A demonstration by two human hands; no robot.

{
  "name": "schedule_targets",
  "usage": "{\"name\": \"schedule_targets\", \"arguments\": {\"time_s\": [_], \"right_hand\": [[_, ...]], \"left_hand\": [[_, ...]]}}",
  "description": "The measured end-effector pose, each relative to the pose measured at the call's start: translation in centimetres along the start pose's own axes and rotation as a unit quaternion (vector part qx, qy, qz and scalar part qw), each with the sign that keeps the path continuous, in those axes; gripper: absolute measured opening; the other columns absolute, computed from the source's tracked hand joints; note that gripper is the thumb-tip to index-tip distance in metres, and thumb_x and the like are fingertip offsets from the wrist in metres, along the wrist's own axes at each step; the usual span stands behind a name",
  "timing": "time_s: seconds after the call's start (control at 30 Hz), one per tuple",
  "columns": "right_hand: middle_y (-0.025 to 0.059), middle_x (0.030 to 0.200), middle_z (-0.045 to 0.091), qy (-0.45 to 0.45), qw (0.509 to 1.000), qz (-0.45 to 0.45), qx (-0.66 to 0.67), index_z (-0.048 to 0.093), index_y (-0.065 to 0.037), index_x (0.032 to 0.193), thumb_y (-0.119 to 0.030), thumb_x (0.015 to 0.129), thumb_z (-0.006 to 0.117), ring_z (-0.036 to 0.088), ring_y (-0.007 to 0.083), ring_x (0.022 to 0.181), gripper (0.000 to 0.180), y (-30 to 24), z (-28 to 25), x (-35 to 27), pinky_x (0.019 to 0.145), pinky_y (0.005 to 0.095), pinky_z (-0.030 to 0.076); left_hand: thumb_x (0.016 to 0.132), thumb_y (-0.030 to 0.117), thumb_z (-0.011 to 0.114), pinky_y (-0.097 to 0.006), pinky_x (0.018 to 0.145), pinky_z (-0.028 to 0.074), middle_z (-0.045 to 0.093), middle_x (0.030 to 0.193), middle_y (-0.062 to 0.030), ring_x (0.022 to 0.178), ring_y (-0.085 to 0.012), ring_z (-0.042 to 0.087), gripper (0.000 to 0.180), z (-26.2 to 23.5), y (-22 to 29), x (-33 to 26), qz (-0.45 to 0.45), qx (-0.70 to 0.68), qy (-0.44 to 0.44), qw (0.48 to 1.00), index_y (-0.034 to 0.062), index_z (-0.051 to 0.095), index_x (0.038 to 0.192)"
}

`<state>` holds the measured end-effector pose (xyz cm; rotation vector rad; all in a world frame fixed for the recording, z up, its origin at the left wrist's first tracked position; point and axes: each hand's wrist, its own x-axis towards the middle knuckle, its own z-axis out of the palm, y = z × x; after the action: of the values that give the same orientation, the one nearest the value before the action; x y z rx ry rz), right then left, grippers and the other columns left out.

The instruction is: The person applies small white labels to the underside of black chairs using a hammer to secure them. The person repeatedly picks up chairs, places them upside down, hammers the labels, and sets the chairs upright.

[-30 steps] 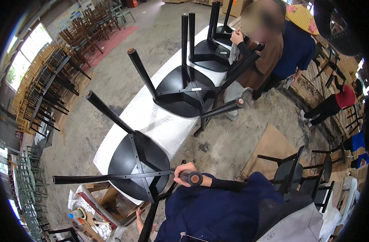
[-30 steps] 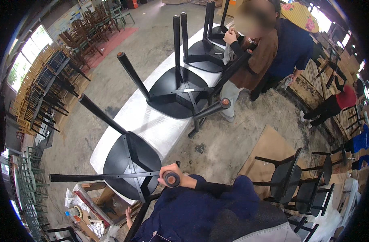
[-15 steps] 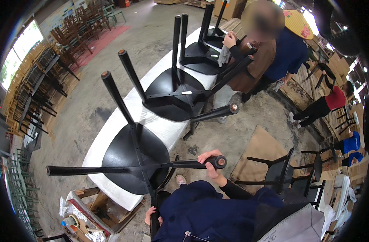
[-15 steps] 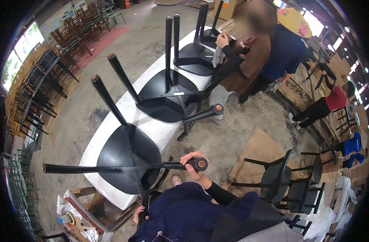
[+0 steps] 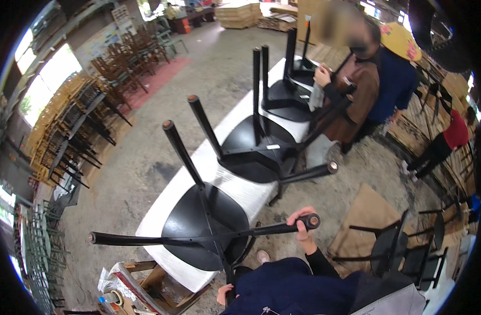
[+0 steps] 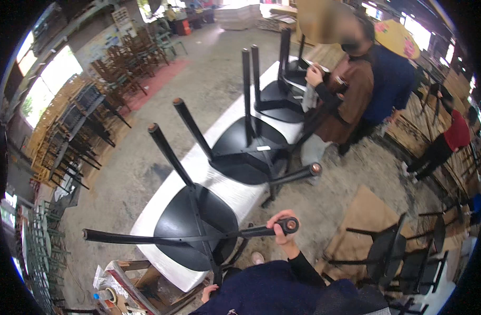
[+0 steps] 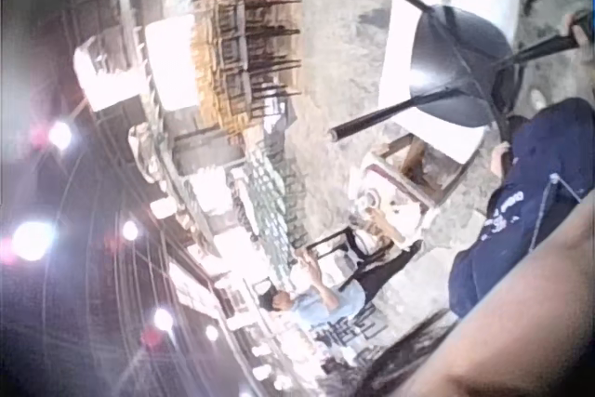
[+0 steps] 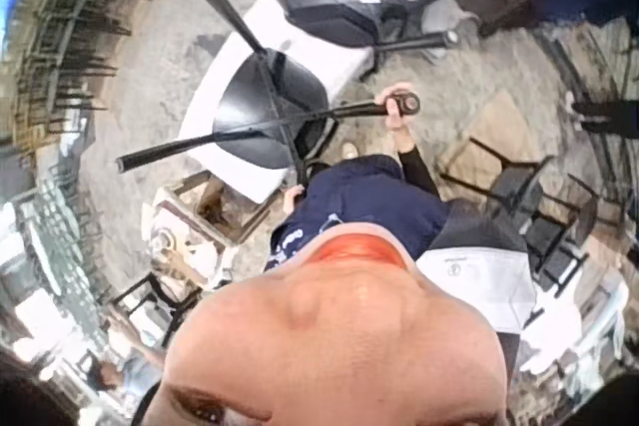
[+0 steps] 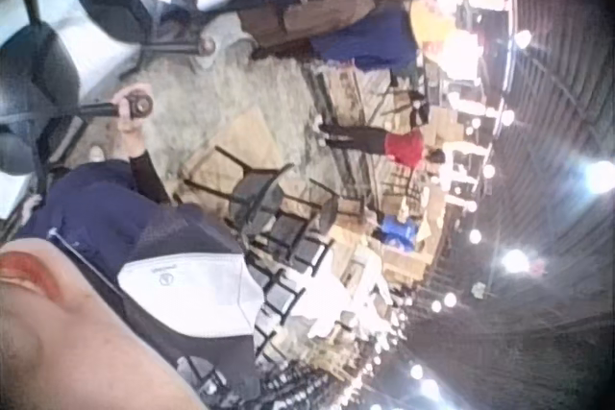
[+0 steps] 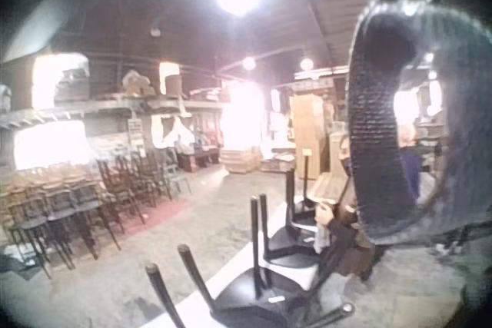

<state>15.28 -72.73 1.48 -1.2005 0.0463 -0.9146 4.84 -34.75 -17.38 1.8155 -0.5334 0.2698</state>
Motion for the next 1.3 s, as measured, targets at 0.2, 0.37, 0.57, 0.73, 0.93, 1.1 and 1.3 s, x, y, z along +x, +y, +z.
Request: {"name": "schedule_targets", "arguments": {"time_s": [0.2, 0.37, 0.57, 0.73, 0.93, 1.1, 1.3], "right_hand": [[0.0112, 0.067, 0.061, -0.01, 1.0, 0.014, -0.008, 0.048, 0.0, 0.091, -0.017, 0.078, 0.064, 0.061, 0.0165, 0.058, 0.027, 1.6, 0.1, 1.1, 0.058, 0.03, 0.051], [0.0099, 0.068, 0.06, -0.014, 0.999, 0.025, 0.027, 0.049, 0.0, 0.093, -0.01, 0.076, 0.064, 0.061, 0.0164, 0.06, 0.024, 1.6, 0.8, 0.9, 0.059, 0.0288, 0.05], [0.01, 0.069, 0.059, -0.062, 0.997, 0.027, -0.048, 0.043, -0.003, 0.095, -0.016, 0.08, 0.063, 0.058, 0.0176, 0.062, 0.029, 0.8, 0.0, 1.1, 0.064, 0.0325, 0.051], [0.0101, 0.069, 0.059, -0.05, 0.998, 0.023, -0.032, 0.044, -0.002, 0.094, -0.015, 0.08, 0.063, 0.058, 0.0171, 0.062, 0.027, 0.8, 0.0, 1.0, 0.064, 0.0321, 0.051], [0.0088, 0.07, 0.058, -0.047, 0.998, 0.046, -0.004, 0.045, -0.003, 0.094, -0.015, 0.079, 0.064, 0.059, 0.0171, 0.063, 0.027, 1.4, 0.1, 0.9, 0.064, 0.0314, 0.051], [0.0078, 0.071, 0.058, -0.046, 0.998, 0.052, -0.003, 0.045, -0.003, 0.093, -0.016, 0.079, 0.064, 0.059, 0.0167, 0.064, 0.027, 1.4, 0.0, 0.7, 0.064, 0.0311, 0.05], [0.0081, 0.071, 0.058, -0.039, 0.998, 0.043, -0.008, 0.045, -0.003, 0.093, -0.016, 0.078, 0.063, 0.059, 0.0167, 0.063, 0.026, 1.4, -0.1, 0.9, 0.065, 0.0315, 0.051]], "left_hand": [[0.063, 0.027, 0.081, -0.036, 0.078, 0.05, 0.065, 0.081, -0.0156, 0.08, -0.0291, 0.064, 0.04, 0.2, 3.1, 3.1, -0.03, 0.023, 0.01, 0.999, 0.0002, 0.058, 0.082], [0.066, 0.031, 0.079, -0.037, 0.074, 0.051, 0.065, 0.077, -0.0177, 0.077, -0.0301, 0.064, 0.042, 0.3, 3.0, 2.4, -0.032, 0.025, 0.057, 0.998, -0.0017, 0.057, 0.079], [0.068, 0.036, 0.077, -0.037, 0.073, 0.051, 0.064, 0.076, -0.0176, 0.076, -0.0296, 0.064, 0.045, 1.0, 4.0, 3.0, -0.063, 0.013, 0.079, 0.995, -0.0025, 0.058, 0.079], [0.069, 0.037, 0.076, -0.037, 0.075, 0.05, 0.065, 0.077, -0.017, 0.077, -0.0294, 0.063, 0.045, 1.1, 4.0, 3.2, -0.06, 0.016, 0.075, 0.995, -0.0028, 0.058, 0.08], [0.069, 0.036, 0.076, -0.036, 0.078, 0.049, 0.065, 0.081, -0.0164, 0.08, -0.0291, 0.063, 0.045, 0.2, 2.1, 1.7, -0.061, -0.014, 0.048, 0.997, -0.0021, 0.057, 0.082], [0.067, 0.036, 0.077, -0.036, 0.078, 0.049, 0.065, 0.081, -0.0165, 0.081, -0.0293, 0.063, 0.045, 0.5, 1.8, 1.8, -0.059, -0.013, 0.045, 0.997, -0.0019, 0.057, 0.082], [0.068, 0.039, 0.076, -0.036, 0.074, 0.05, 0.065, 0.076, -0.0161, 0.077, -0.0294, 0.063, 0.047, 1.3, 2.1, 2.4, -0.028, -0.006, 0.085, 0.996, -0.002, 0.057, 0.078]]}}
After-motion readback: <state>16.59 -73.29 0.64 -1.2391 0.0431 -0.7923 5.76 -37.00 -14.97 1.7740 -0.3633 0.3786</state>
